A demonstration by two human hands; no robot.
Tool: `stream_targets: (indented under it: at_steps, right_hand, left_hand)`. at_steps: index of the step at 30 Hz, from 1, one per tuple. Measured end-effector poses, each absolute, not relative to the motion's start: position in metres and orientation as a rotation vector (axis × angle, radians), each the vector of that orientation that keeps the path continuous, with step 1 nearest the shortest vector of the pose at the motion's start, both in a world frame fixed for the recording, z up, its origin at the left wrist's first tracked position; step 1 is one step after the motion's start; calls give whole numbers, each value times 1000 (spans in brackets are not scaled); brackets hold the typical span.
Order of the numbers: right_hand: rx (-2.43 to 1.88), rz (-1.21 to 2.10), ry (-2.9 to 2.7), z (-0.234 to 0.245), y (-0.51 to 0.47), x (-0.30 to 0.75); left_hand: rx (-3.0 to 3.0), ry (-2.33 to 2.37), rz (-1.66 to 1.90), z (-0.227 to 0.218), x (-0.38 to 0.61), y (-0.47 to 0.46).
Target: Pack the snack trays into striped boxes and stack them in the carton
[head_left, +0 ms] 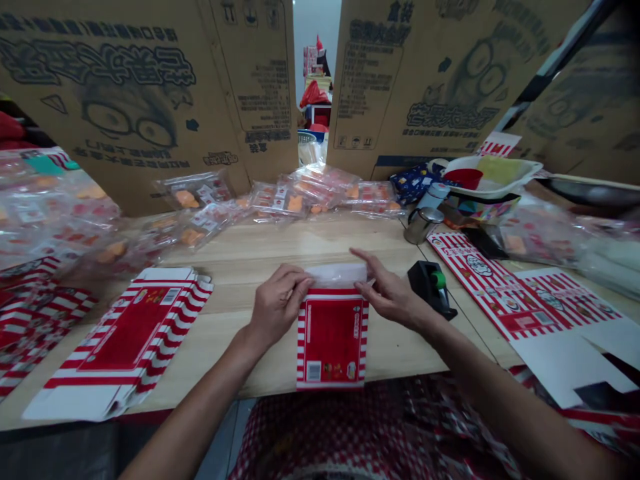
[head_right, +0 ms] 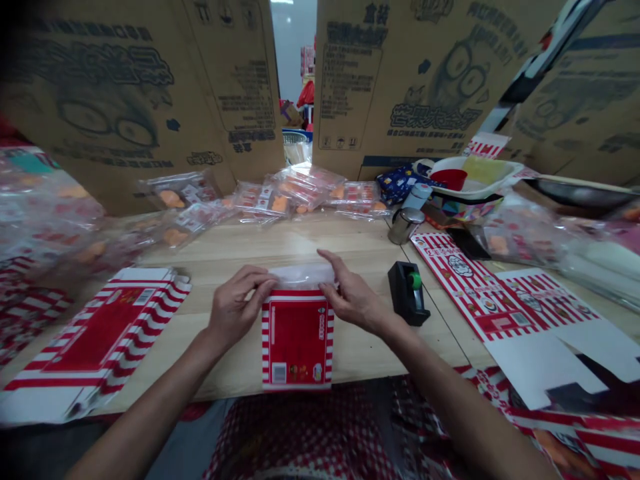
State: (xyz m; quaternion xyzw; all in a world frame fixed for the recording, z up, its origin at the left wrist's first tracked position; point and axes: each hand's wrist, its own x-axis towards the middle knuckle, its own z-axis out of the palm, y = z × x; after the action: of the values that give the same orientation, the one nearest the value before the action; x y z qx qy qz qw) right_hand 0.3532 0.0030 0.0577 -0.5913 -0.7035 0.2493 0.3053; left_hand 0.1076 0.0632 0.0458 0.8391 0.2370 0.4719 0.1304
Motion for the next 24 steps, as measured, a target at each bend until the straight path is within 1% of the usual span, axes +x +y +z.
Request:
stream_targets:
  at_steps: [4, 5, 7, 11, 14, 19, 24]
  right_hand:
    - [-1205, -7, -1772, 65, -7, 340]
    - [-1166, -131, -1821, 64, -7, 339]
    - [-1162, -262, -1944, 58, -5, 340]
    - [-1186, -326, -2089, 44, 1, 347]
    - [-1138, -378, -2093, 48, 7, 350]
    - [-1207, -258, -2094, 69, 18, 351]
    - [-1229, -192, -2167, 72, 6, 350]
  left_hand:
    - [2782, 636, 1555, 78, 102, 68]
    - [2851, 634, 1556, 80, 101, 70]
    - [2928, 633, 1517, 75, 98, 73]
    - [2918, 684, 1460, 60, 95, 83]
    - [2852, 737, 1472, 62, 96, 89]
    - [2772, 665, 1460, 75, 99, 97]
    - [2764, 665, 1342, 71, 93, 86]
